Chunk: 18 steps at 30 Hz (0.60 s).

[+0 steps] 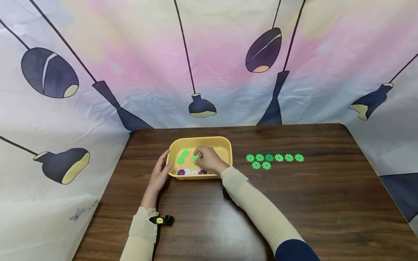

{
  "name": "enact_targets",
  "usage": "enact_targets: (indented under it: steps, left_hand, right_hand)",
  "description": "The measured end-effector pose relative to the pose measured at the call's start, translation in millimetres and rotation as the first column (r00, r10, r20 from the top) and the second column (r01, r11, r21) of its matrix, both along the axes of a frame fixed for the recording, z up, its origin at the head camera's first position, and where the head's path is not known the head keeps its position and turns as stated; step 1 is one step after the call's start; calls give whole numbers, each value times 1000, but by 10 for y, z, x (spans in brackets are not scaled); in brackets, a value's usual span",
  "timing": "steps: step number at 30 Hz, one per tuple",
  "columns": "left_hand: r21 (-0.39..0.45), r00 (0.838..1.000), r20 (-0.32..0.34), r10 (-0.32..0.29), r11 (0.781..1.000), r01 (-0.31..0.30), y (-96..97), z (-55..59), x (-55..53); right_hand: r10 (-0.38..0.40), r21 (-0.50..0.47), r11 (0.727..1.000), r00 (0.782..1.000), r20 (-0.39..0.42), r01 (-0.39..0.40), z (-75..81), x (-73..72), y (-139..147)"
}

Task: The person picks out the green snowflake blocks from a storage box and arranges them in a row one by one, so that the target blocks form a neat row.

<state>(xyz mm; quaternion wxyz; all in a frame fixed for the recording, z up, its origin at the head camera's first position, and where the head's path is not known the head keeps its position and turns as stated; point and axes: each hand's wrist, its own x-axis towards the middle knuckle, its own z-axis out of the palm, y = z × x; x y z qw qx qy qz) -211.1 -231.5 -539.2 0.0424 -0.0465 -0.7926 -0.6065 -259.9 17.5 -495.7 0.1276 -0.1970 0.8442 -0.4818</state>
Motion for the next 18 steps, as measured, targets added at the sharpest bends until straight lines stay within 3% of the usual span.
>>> enact_targets:
  steps: [11, 18]
  left_hand:
    - [4, 1000, 4, 0, 1000, 0, -3, 6, -13]
    - [12, 1000, -6, 4, 1000, -4, 9, 2, -9]
  right_hand:
    - [23, -172, 985, 999, 22, -19, 198, 28, 233]
    - [41, -296, 955, 998, 39, -27, 318, 66, 480]
